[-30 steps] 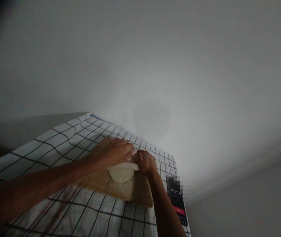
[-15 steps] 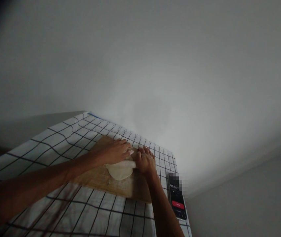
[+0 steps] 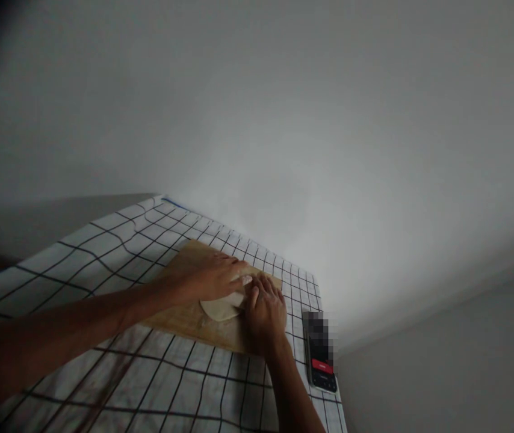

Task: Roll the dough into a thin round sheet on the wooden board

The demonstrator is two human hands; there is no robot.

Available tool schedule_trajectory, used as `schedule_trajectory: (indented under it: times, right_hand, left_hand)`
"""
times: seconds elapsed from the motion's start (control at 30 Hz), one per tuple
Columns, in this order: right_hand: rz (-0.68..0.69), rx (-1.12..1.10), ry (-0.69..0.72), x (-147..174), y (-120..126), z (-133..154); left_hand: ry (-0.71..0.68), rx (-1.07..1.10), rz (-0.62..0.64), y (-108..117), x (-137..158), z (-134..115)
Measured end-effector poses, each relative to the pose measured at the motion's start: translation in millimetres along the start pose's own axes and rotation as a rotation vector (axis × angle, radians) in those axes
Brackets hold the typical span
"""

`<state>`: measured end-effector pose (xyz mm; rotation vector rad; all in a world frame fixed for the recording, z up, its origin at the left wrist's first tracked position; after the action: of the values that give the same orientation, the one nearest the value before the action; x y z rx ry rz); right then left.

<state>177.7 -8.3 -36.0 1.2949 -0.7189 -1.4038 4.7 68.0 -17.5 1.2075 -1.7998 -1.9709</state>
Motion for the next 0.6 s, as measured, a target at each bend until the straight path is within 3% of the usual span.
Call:
schedule_trajectory:
  times: [0.17,0.33,0.47,0.6]
  right_hand:
    - [0.112,0.142,0.081,-50,-13,-23]
    - [0.156,0.189,0.068,-84,-21,-28]
    - [0.189,0.175,0.083,-93,-21,-25]
    - [0.159,0.123,0.091,-82,-17,-21]
  left_hand:
    - [0.139,-0.17,-0.068,11,-6,15]
    - [0.204,-0.185,-0.018,11,-6,31]
    - [0.214,-0.185,-0.015,11,-6,34]
    - [0.201,-0.175,-0.018,9,-4,30]
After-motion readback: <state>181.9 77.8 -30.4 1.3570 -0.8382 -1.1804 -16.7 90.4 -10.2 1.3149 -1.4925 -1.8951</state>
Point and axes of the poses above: each hand's wrist, its own x-axis away from the middle knuckle, its own y-axis out of the back of the hand, z = x × y, the point moved 2 cm from there along -x, towards the middle knuckle, and after that the axes turned 12 degrees about -x, right-handed, at the moved point
